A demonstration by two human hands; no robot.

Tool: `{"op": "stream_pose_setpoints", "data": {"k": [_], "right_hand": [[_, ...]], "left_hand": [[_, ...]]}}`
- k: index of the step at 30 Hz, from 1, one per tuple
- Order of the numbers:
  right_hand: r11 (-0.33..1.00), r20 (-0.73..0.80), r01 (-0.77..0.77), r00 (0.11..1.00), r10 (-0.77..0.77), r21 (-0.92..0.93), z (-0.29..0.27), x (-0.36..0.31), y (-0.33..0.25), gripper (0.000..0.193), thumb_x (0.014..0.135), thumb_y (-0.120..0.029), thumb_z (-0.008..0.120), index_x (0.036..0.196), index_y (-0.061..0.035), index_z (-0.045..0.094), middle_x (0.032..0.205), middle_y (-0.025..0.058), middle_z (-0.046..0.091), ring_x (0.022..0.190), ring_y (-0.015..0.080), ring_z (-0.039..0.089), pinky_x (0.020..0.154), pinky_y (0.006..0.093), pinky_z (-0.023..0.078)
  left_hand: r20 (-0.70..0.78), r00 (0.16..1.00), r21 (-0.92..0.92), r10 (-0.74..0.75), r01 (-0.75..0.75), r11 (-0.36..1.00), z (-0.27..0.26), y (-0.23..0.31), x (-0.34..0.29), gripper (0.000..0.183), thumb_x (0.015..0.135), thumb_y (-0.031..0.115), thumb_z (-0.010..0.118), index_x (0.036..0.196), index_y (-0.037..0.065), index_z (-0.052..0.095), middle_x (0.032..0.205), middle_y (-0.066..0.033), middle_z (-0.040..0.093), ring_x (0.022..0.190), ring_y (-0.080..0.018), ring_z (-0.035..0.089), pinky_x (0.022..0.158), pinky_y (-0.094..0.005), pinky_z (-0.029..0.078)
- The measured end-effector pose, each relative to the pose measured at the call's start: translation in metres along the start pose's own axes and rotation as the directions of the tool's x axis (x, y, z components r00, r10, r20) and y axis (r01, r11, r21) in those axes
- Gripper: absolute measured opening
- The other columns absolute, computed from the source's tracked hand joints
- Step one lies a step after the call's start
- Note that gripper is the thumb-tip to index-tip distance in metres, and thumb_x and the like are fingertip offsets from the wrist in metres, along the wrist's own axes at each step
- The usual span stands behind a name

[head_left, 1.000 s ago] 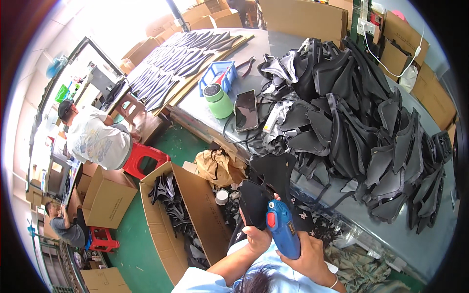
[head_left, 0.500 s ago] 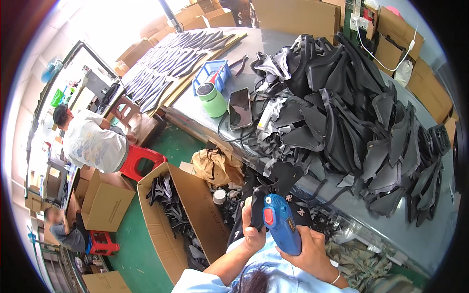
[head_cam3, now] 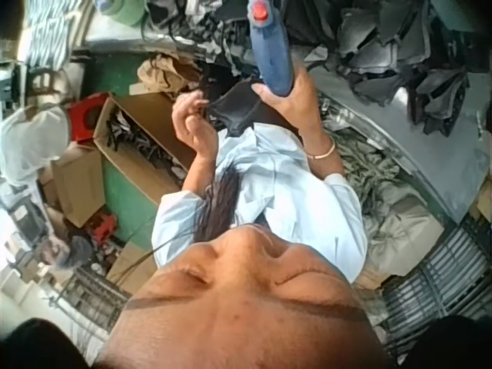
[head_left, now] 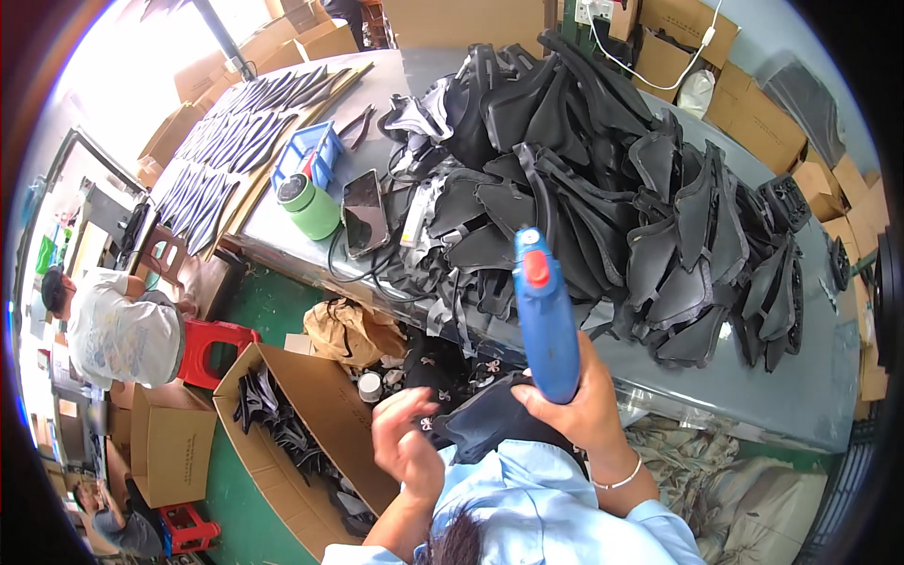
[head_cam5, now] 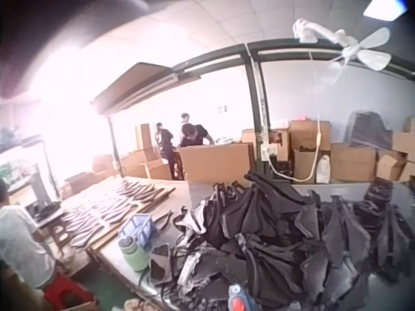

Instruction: The person uses a hot glue gun to apply adhesive to the edges of black flexible parts. They pick up each part from a pile, apply glue to specific seams, and then place the finished item into a cardboard box. The process is repeated continuously throughout the clip.

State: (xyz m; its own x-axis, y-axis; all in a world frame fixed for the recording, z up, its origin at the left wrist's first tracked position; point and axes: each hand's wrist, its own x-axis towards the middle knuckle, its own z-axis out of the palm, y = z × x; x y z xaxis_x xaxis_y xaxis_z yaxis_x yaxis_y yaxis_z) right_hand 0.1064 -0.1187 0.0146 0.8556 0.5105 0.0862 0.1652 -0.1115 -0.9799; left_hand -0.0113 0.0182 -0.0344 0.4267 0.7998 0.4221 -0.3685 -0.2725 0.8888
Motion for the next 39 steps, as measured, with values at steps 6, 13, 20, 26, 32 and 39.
{"op": "stream_pose_setpoints", "data": {"k": [6, 13, 20, 26, 32, 39], "right_hand": [[0.991, -0.035, 0.076, 0.997, -0.073, 0.107, 0.014, 0.002, -0.005, 0.04, 0.071, -0.013, 0.077, 0.099, -0.003, 0.049, 0.076, 0.0037, 0.056, 0.068, 0.012, 0.055, 0.063, 0.0275, 0.046], [0.981, 0.06, 0.138, 0.987, -0.147, 0.136, 0.024, 0.001, -0.005, 0.048, 0.07, -0.017, 0.079, 0.103, -0.0006, 0.048, 0.083, 0.013, 0.067, 0.073, 0.0223, 0.067, 0.066, 0.0337, 0.053], [0.946, 0.243, 0.213, 0.958, -0.153, -0.246, 0.022, -0.032, 0.002, 0.058, 0.064, -0.028, 0.084, 0.101, 0.0015, 0.05, 0.073, 0.0152, 0.064, 0.064, 0.0297, 0.065, 0.058, 0.0357, 0.052], [0.942, 0.351, 0.209, 0.93, -0.109, -0.262, 0.028, -0.051, 0.008, 0.06, 0.063, -0.031, 0.084, 0.101, 0.001, 0.05, 0.074, 0.013, 0.062, 0.064, 0.0269, 0.063, 0.061, 0.0358, 0.05], [0.875, 0.409, 0.339, 0.894, -0.185, -0.345, 0.027, -0.052, 0.004, 0.059, 0.064, -0.031, 0.083, 0.101, 0.0022, 0.05, 0.075, 0.0125, 0.061, 0.063, 0.0264, 0.061, 0.061, 0.0356, 0.048], [0.858, 0.392, 0.394, 0.884, -0.255, -0.329, 0.025, -0.047, 0.003, 0.057, 0.062, -0.025, 0.082, 0.101, 0.0024, 0.05, 0.071, 0.0122, 0.06, 0.06, 0.0274, 0.06, 0.058, 0.0359, 0.047]], "left_hand": [[0.674, 0.707, -0.318, -0.213, 0.538, 0.781, 0.001, -0.003, -0.051, 0.03, 0.094, 0.023, 0.044, 0.099, -0.003, 0.058, 0.094, -0.0137, 0.06, 0.084, -0.0216, 0.058, 0.075, -0.0326, 0.047], [0.458, 0.78, -0.546, -0.426, 0.626, 0.557, 0.028, 0.007, -0.008, 0.054, 0.094, 0.052, 0.043, 0.126, 0.008, 0.047, 0.116, -0.0097, 0.055, 0.113, -0.0223, 0.051, 0.099, -0.0384, 0.038], [0.112, 0.974, -0.644, -0.197, 0.222, 0.732, 0.019, 0.007, 0.028, 0.054, 0.094, 0.05, 0.044, 0.126, 0.007, 0.044, 0.124, -0.0148, 0.053, 0.114, -0.0272, 0.053, 0.094, -0.0371, 0.047], [-0.044, 0.993, -0.658, -0.113, 0.056, 0.751, 0.015, 0.007, 0.037, 0.058, 0.091, 0.052, 0.048, 0.128, 0.009, 0.04, 0.126, -0.0147, 0.05, 0.118, -0.0292, 0.051, 0.093, -0.0345, 0.05], [-0.097, 0.992, -0.579, -0.075, 0.005, 0.815, 0.016, 0.005, 0.032, 0.06, 0.09, 0.054, 0.046, 0.129, 0.009, 0.038, 0.127, -0.0172, 0.05, 0.118, -0.0317, 0.05, 0.096, -0.0375, 0.047], [-0.022, 0.998, -0.459, -0.058, 0.042, 0.887, 0.006, 0.001, 0.031, 0.057, 0.092, 0.054, 0.043, 0.128, 0.01, 0.038, 0.123, -0.0206, 0.052, 0.115, -0.0345, 0.051, 0.097, -0.0422, 0.043]]}}
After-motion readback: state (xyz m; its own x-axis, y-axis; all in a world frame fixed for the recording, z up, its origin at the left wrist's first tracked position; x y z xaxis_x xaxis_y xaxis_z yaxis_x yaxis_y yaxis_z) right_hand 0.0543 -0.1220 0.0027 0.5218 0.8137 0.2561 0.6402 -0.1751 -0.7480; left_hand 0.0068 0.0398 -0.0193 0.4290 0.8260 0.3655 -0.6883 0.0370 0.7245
